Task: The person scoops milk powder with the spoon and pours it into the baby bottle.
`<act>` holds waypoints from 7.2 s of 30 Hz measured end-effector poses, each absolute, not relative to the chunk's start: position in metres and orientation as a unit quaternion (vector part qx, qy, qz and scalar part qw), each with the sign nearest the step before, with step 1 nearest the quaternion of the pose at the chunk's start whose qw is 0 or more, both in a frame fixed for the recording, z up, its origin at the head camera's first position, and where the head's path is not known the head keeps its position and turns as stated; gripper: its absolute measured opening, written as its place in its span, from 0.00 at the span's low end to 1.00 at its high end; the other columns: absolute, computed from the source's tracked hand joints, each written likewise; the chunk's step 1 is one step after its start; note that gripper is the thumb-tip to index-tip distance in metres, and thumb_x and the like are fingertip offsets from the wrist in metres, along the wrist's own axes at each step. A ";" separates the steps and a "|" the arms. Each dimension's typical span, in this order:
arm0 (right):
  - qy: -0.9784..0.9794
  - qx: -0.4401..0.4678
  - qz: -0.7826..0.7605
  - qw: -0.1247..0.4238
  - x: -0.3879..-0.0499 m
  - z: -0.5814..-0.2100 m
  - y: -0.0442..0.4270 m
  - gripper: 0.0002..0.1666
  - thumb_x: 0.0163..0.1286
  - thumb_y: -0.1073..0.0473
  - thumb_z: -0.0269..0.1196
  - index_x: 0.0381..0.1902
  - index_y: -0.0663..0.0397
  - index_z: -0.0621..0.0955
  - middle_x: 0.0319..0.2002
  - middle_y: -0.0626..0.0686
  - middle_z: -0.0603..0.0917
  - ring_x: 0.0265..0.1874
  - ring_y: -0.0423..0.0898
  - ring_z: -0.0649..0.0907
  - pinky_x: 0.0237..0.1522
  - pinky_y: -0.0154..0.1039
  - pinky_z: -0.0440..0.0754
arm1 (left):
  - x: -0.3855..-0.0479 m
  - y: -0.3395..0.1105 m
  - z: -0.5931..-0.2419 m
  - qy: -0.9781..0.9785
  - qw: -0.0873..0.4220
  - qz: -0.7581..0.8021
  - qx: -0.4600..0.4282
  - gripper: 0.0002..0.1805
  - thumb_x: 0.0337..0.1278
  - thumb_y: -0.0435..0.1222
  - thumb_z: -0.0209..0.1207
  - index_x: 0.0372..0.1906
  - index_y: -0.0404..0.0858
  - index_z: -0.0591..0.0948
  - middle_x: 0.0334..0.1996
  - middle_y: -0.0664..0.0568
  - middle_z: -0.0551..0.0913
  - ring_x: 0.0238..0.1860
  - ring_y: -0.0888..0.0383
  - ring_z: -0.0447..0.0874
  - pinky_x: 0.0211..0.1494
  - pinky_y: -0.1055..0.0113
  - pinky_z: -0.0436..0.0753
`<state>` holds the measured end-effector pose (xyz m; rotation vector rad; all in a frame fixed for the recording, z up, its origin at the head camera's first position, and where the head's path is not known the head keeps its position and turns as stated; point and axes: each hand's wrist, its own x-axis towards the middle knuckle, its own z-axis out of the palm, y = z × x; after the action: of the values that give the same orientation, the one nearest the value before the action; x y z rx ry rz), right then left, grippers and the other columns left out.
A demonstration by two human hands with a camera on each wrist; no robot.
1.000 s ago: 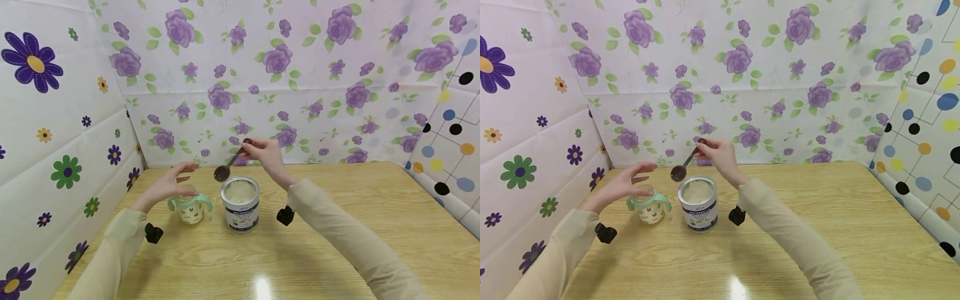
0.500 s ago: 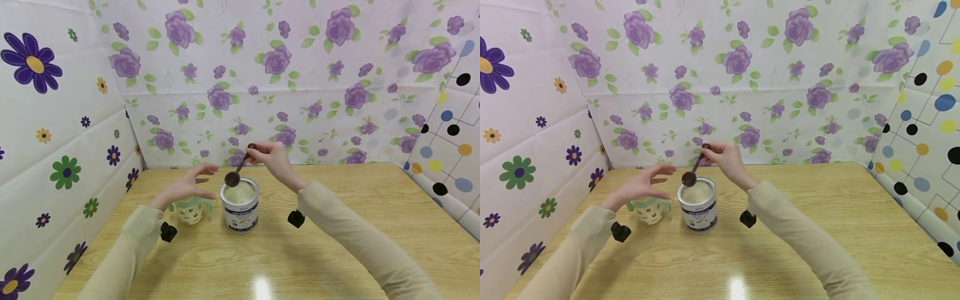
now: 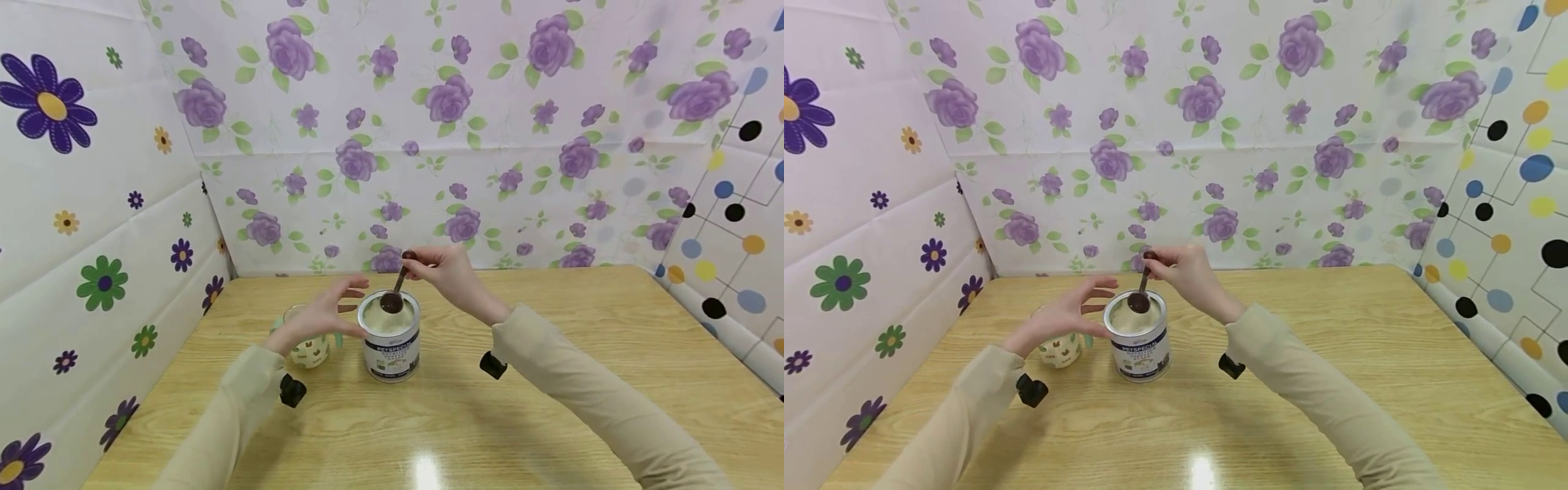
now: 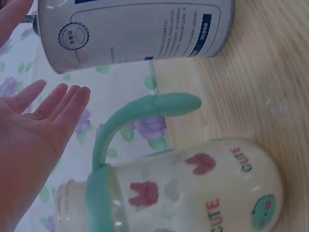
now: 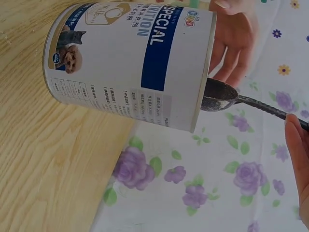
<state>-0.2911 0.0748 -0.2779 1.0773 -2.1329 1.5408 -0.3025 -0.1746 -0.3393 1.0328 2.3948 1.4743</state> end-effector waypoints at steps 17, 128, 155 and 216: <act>-0.733 0.533 0.331 0.264 -0.301 -0.290 0.074 0.06 0.59 0.74 0.60 0.32 0.64 0.83 0.27 0.54 0.83 0.25 0.40 0.82 0.28 0.27 0.77 | -0.308 -0.161 -0.359 0.820 0.082 0.468 0.318 0.55 0.33 0.38 0.74 0.67 0.37 0.52 0.63 0.42 0.56 0.61 0.45 0.56 0.57 0.50 0.63; -0.729 0.166 0.664 0.006 -0.322 -0.304 0.080 0.12 0.62 0.69 0.59 0.37 0.79 0.79 0.25 0.66 0.81 0.19 0.47 0.82 0.29 0.40 0.81 | -0.311 -0.162 -0.360 0.837 0.051 0.437 0.324 0.52 0.29 0.41 0.75 0.64 0.34 0.59 0.57 0.48 0.66 0.57 0.51 0.64 0.54 0.56 0.68; -0.711 0.150 0.687 0.025 -0.325 -0.306 0.088 0.10 0.62 0.69 0.59 0.38 0.75 0.79 0.26 0.65 0.81 0.22 0.49 0.83 0.31 0.41 0.80 | -0.309 -0.167 -0.351 0.810 0.108 0.471 0.333 0.53 0.35 0.34 0.72 0.67 0.32 0.52 0.64 0.41 0.56 0.62 0.46 0.55 0.60 0.52 0.61; -0.619 0.055 0.783 -0.009 -0.336 -0.280 0.009 0.12 0.61 0.72 0.59 0.42 0.76 0.78 0.22 0.63 0.81 0.19 0.48 0.83 0.29 0.38 0.80 | -0.302 -0.287 -0.363 0.824 0.043 0.517 0.226 0.43 0.39 0.32 0.70 0.63 0.32 0.60 0.59 0.38 0.64 0.58 0.40 0.59 0.59 0.46 0.58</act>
<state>-0.3359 0.0091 -0.2795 0.1723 -1.9561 2.4749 -0.3024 -0.2871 -0.3630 0.6913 2.5212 1.5820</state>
